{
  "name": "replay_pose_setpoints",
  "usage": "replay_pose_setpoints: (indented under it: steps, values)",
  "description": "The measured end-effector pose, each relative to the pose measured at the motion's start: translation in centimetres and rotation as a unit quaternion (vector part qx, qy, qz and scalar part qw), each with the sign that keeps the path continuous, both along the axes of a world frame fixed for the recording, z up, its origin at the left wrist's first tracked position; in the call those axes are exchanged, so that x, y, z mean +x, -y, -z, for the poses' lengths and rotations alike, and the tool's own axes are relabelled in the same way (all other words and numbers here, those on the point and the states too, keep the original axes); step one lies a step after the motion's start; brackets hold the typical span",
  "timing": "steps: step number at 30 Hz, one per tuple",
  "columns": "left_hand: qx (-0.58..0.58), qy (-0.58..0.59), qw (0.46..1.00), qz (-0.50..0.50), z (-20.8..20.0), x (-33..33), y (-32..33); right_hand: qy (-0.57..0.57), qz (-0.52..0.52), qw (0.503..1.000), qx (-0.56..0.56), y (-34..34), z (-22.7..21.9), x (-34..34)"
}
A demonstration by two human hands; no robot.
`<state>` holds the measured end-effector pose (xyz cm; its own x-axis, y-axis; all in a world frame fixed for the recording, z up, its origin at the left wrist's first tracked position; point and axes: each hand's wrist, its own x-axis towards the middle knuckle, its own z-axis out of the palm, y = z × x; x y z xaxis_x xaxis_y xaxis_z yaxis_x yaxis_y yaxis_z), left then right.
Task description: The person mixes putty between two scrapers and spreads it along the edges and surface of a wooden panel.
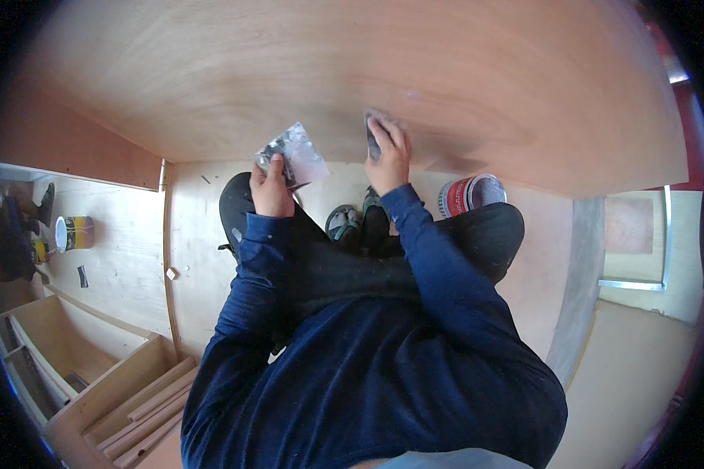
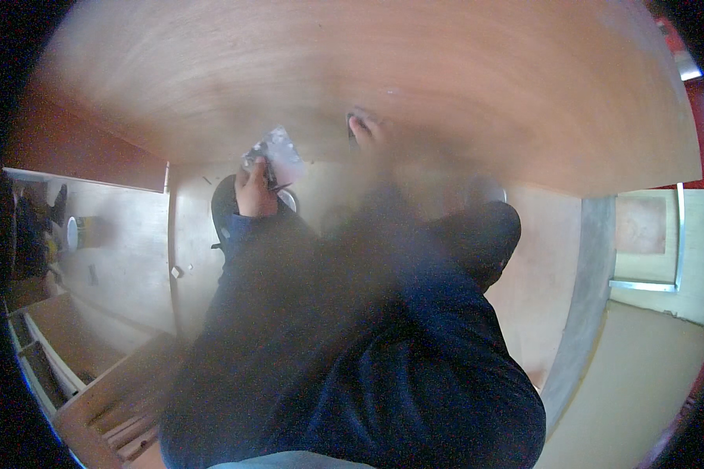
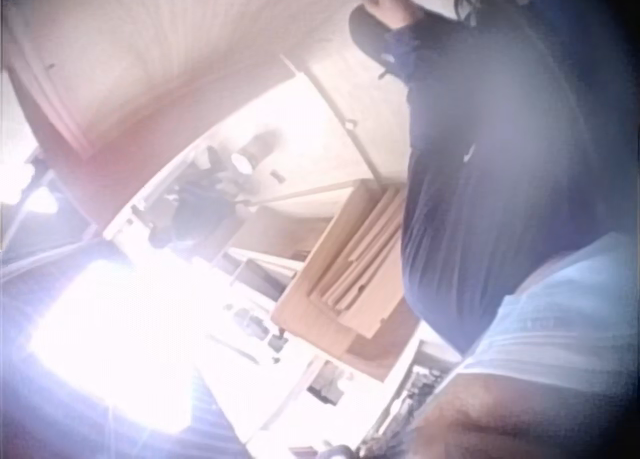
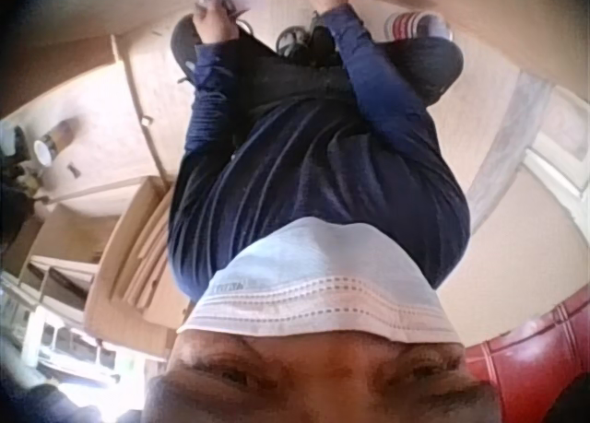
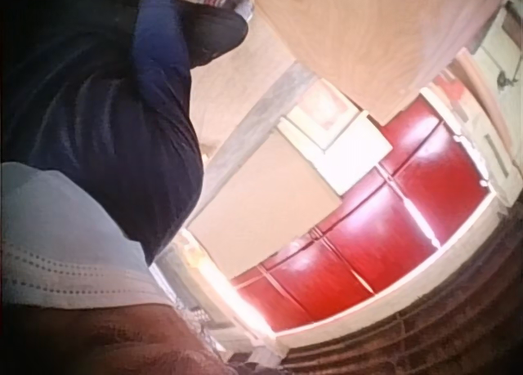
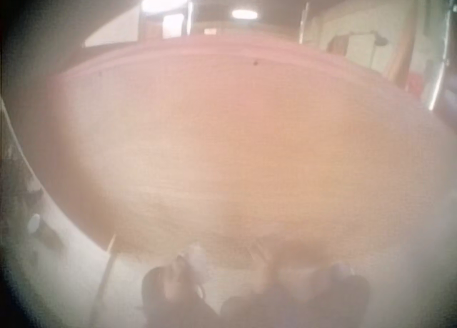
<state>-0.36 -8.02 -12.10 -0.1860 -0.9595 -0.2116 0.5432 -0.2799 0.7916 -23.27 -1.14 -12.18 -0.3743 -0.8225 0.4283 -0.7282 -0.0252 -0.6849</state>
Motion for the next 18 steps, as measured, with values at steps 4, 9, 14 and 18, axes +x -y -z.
replay_pose_setpoints:
  steps: [4,9,14,18]
  values:
    - [0.113,-0.004,0.993,0.020,-2.2,-2.5,-2.5,0.175,-0.066,0.980,-0.064,-4.0,-3.5,5.2]
    - [0.030,0.041,0.998,-0.028,-2.0,-5.5,-4.4,0.119,-0.128,0.981,-0.082,-6.1,-6.7,7.2]
    - [-0.013,-0.008,0.998,-0.055,-2.7,-5.5,-4.6,-0.091,-0.089,0.991,0.031,-7.8,-2.8,3.1]
    - [-0.159,0.115,0.980,-0.021,-6.1,-4.3,-4.3,-0.093,-0.059,0.994,0.014,-8.4,-6.8,1.7]
